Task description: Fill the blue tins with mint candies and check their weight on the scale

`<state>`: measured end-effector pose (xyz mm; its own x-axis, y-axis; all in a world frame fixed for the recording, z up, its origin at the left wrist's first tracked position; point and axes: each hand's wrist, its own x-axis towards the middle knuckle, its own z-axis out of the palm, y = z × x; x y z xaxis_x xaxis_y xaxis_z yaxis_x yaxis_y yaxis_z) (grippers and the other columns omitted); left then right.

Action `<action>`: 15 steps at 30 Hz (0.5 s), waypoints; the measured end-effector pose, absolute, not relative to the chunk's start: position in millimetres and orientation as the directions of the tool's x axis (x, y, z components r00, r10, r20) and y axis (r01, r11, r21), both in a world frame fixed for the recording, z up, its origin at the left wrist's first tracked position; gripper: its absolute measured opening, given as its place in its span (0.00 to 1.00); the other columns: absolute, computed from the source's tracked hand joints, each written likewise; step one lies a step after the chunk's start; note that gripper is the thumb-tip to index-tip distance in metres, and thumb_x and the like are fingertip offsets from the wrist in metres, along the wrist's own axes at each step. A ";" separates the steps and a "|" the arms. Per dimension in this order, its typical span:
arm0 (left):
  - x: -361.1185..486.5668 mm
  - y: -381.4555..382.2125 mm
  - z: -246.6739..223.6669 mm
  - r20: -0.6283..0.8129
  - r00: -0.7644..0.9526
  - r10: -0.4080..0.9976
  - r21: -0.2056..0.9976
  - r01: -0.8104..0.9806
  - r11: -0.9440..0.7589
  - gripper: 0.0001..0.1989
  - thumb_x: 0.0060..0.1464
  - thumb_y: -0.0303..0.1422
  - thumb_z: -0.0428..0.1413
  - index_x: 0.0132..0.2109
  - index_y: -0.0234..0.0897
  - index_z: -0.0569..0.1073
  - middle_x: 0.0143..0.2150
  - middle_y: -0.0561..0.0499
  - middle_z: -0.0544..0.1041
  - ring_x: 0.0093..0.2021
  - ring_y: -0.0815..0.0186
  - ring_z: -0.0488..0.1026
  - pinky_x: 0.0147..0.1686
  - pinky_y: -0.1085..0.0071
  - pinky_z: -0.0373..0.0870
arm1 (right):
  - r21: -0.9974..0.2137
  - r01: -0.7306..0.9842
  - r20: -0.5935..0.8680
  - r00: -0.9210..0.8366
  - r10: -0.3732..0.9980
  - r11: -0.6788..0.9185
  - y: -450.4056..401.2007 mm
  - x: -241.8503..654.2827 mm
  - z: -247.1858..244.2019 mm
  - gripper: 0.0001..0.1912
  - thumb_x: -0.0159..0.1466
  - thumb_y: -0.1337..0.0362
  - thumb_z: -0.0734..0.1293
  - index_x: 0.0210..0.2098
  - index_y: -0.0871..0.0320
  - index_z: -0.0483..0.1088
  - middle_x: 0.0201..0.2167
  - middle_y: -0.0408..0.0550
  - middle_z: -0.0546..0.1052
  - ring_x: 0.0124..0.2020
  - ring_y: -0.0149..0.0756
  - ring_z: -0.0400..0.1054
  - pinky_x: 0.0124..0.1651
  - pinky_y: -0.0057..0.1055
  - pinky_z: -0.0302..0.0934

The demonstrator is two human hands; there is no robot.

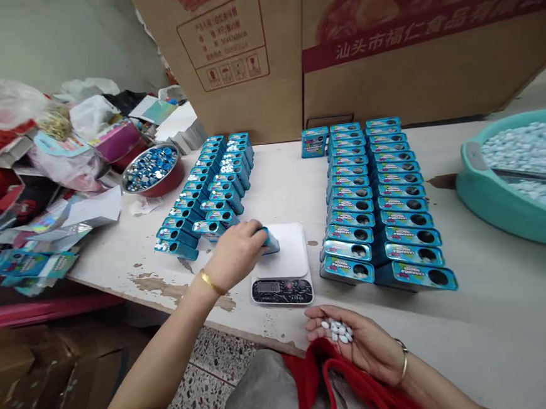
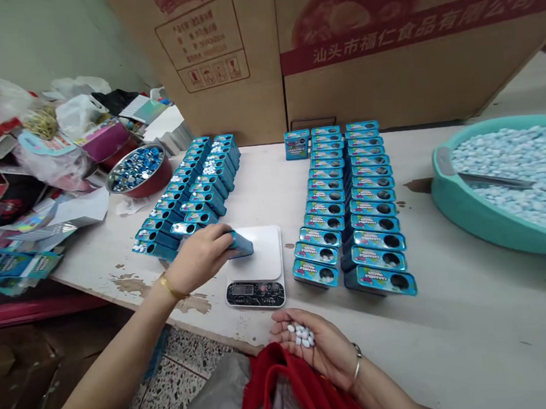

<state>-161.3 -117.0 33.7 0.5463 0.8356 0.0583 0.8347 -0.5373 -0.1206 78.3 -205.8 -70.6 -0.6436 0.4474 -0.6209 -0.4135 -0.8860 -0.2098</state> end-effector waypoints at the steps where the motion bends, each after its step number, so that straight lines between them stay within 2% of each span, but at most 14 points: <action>1: -151.6 -111.9 29.8 0.028 0.571 0.821 -0.125 0.816 -0.564 0.07 0.60 0.34 0.52 0.38 0.34 0.70 0.42 0.45 0.73 0.39 0.62 0.70 0.37 0.66 0.68 | -0.200 -0.416 -0.620 -0.647 0.443 -0.887 -205.3 76.8 -69.4 0.10 0.59 0.66 0.68 0.37 0.68 0.75 0.31 0.53 0.79 0.31 0.33 0.75 0.37 0.25 0.70; 6: -131.2 -93.0 14.6 -0.081 0.608 0.790 -0.119 0.781 -0.614 0.05 0.59 0.31 0.52 0.39 0.34 0.71 0.43 0.45 0.73 0.40 0.61 0.70 0.37 0.66 0.67 | -0.192 -0.440 -0.616 -0.642 0.457 -0.877 -200.9 75.5 -64.1 0.11 0.64 0.65 0.64 0.39 0.69 0.73 0.33 0.54 0.79 0.33 0.33 0.75 0.40 0.27 0.70; 9: -127.9 -99.5 19.7 0.032 0.602 0.798 -0.073 0.797 -0.599 0.09 0.58 0.35 0.54 0.42 0.34 0.70 0.48 0.43 0.72 0.45 0.58 0.69 0.42 0.62 0.66 | -0.152 -0.458 -0.609 -0.654 0.448 -0.876 -198.1 75.9 -64.2 0.13 0.65 0.65 0.63 0.42 0.69 0.73 0.37 0.57 0.79 0.37 0.35 0.76 0.44 0.28 0.69; 12: -115.3 -125.2 22.9 0.144 0.594 0.791 0.046 0.795 -0.605 0.12 0.59 0.39 0.53 0.43 0.33 0.69 0.47 0.43 0.71 0.45 0.58 0.67 0.43 0.62 0.66 | -0.056 -0.496 -0.591 -0.683 0.429 -0.867 -195.8 74.1 -66.7 0.13 0.66 0.63 0.62 0.41 0.68 0.73 0.39 0.57 0.79 0.43 0.38 0.75 0.49 0.31 0.68; 15: -94.1 -160.4 9.0 0.024 0.700 0.713 0.214 0.693 -0.688 0.10 0.60 0.38 0.51 0.41 0.35 0.69 0.40 0.48 0.71 0.39 0.63 0.68 0.36 0.68 0.65 | 0.026 -0.579 -0.539 -0.695 0.476 -0.815 -194.9 71.5 -70.3 0.12 0.65 0.61 0.63 0.37 0.63 0.73 0.34 0.50 0.80 0.38 0.34 0.76 0.48 0.31 0.69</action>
<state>-94.1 -160.4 9.0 0.7003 0.7134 0.0243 0.6934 -0.6880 0.2143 71.5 -194.9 -70.3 -0.6948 0.4757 -0.5394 -0.5785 -0.8153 0.0262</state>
